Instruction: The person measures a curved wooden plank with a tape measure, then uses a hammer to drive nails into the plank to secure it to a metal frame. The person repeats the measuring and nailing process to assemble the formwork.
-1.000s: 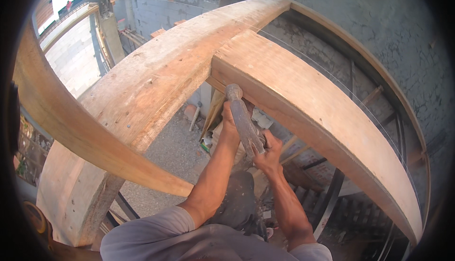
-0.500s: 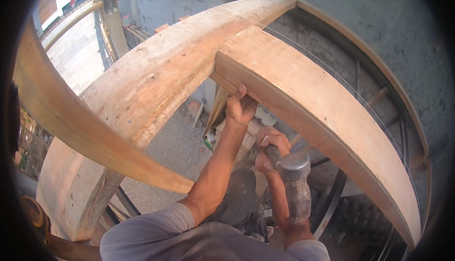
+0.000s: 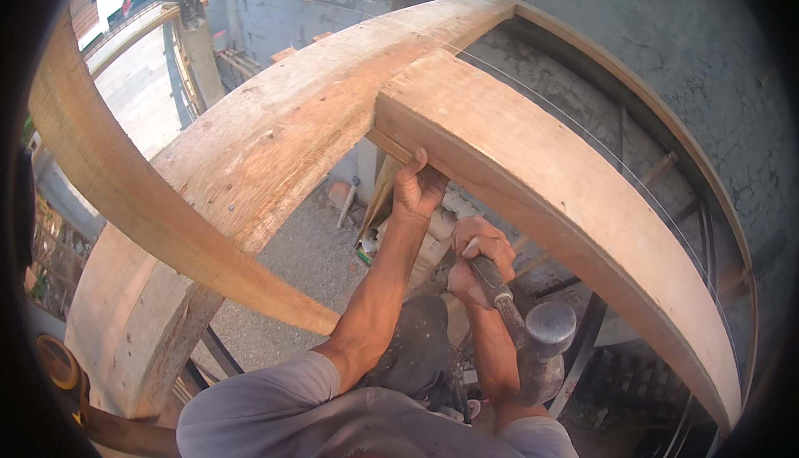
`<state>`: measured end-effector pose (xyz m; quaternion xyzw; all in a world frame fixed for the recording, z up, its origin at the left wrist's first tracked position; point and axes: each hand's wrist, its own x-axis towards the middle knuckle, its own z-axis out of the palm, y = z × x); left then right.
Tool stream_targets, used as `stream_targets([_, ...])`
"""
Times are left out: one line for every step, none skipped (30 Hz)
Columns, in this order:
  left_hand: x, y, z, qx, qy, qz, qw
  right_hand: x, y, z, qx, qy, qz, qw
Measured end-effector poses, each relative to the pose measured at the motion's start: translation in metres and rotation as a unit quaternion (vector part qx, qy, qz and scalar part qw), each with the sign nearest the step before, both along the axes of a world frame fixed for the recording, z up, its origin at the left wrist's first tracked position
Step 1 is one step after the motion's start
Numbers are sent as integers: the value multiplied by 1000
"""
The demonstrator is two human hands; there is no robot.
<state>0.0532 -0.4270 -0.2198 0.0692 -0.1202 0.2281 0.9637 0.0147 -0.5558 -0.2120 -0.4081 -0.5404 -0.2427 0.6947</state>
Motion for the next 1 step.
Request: stream_targets([0, -1, 0, 0, -1, -1, 1000, -3, 1, 4, 22, -22, 8, 999])
